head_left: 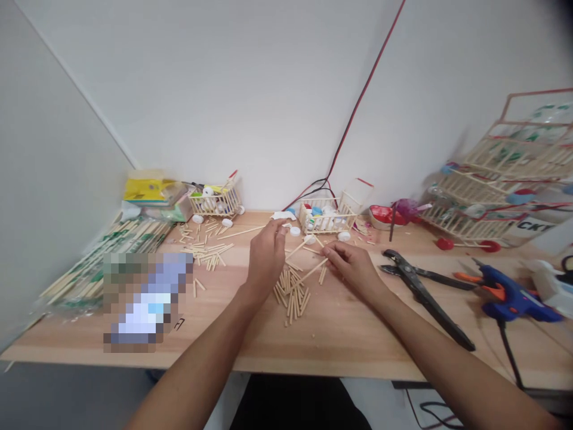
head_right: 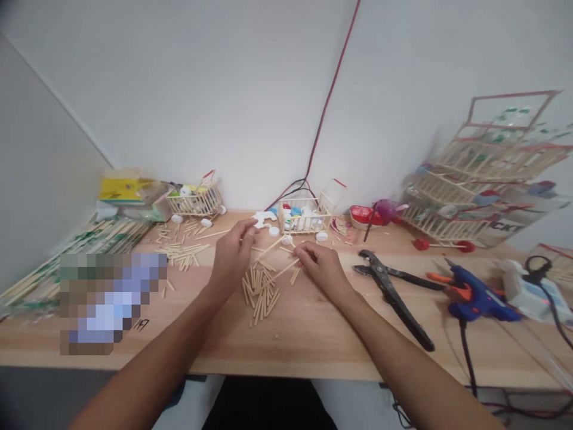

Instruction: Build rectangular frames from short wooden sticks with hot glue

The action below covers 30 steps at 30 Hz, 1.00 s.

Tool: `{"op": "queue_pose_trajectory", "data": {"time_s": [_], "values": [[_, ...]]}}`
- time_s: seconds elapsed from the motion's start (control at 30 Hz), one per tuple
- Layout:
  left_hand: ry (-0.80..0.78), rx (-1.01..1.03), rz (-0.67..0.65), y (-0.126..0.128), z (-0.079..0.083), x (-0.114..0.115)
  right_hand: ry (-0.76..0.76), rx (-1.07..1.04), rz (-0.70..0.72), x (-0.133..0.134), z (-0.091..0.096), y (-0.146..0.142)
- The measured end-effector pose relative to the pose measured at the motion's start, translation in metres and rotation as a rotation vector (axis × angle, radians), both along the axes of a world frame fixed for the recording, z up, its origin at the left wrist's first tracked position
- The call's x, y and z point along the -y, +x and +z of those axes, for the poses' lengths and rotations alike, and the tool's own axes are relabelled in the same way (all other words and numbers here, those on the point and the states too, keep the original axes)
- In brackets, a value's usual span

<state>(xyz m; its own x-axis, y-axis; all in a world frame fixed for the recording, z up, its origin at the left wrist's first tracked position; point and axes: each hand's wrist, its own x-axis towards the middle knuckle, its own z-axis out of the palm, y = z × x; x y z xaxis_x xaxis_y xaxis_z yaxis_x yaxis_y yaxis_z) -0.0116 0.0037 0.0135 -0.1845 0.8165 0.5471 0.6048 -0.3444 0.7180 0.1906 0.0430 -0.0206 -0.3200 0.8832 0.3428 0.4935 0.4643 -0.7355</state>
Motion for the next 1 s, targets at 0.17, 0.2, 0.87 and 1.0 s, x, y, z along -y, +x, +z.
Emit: {"op": "queue_pose_trajectory", "data": {"time_s": [0.17, 0.2, 0.87, 1.0], "values": [[0.034, 0.071, 0.016, 0.002, 0.003, 0.003, -0.014, -0.001, -0.017, 0.0, -0.002, 0.001], [0.037, 0.08, 0.012, 0.003, 0.003, 0.003, -0.02, -0.004, -0.02, 0.0, -0.002, 0.001], [-0.15, 0.363, -0.086, -0.001, -0.013, -0.011, -0.019, -0.004, 0.004, 0.003, 0.0, -0.003], [-0.197, 0.374, -0.112, -0.003, -0.021, -0.017, -0.036, -0.003, 0.014, 0.004, -0.002, -0.004]]}}
